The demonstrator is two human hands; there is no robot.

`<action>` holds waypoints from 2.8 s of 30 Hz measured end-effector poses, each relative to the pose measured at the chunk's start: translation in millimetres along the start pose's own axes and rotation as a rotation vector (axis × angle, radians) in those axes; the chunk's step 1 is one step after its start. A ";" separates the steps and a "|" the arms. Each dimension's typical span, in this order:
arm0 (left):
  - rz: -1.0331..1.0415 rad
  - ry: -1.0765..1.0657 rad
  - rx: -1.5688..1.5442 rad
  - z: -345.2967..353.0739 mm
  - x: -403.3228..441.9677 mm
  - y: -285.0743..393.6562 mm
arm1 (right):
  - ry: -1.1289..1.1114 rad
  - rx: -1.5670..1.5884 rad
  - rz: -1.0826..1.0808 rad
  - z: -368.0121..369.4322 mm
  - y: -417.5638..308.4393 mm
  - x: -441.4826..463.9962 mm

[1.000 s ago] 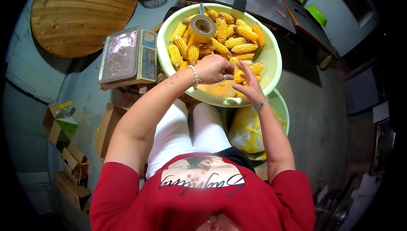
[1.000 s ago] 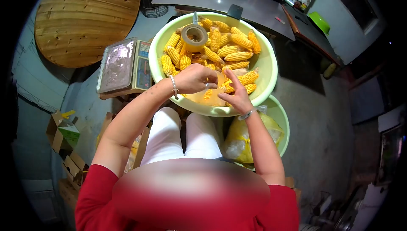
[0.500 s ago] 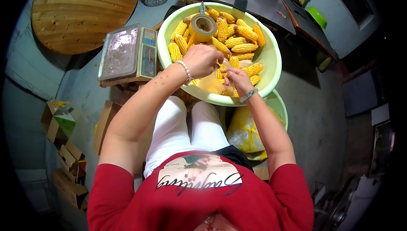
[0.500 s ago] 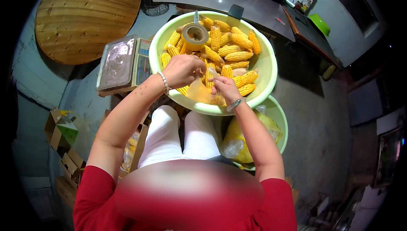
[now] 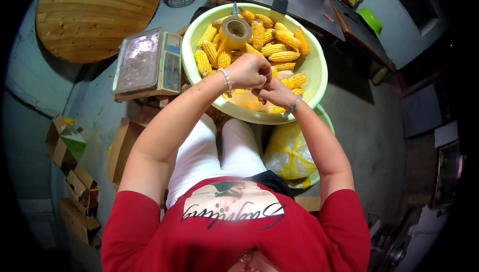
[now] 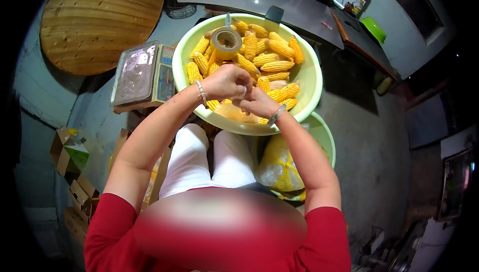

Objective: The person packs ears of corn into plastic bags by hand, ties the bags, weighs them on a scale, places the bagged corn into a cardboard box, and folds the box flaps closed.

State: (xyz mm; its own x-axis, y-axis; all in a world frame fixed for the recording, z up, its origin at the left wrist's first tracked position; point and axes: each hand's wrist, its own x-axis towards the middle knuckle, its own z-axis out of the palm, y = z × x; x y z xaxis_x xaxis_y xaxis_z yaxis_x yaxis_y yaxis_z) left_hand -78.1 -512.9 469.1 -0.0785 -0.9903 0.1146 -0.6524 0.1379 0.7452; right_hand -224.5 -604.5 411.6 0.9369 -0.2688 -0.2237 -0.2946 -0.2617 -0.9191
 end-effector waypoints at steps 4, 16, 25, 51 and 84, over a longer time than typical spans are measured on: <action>0.000 0.159 -0.112 11.9 -9.4 -20.0 | 0.086 0.073 -0.072 4.7 11.9 1.0; 0.018 0.442 -0.238 49.9 -37.5 -54.2 | 0.187 0.555 -0.054 2.0 20.6 1.1; -0.137 0.080 -0.684 65.5 -16.9 -74.4 | 0.094 0.709 -0.109 -2.7 23.9 -6.7; -0.258 0.057 0.443 43.2 -22.4 -94.9 | 0.326 -0.774 -0.427 6.2 48.2 -6.5; -0.271 0.190 -0.362 85.9 -7.1 -78.4 | 0.430 0.219 -0.064 9.0 16.5 -18.5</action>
State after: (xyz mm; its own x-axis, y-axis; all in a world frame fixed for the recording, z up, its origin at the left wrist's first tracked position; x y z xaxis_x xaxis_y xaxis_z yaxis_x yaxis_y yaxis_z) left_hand -91.0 -518.1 353.4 0.2187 -0.9755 -0.0221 -0.3237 -0.0939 0.9415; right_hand -245.0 -595.5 397.6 0.7756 -0.6290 -0.0529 -0.1493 -0.1014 -0.9836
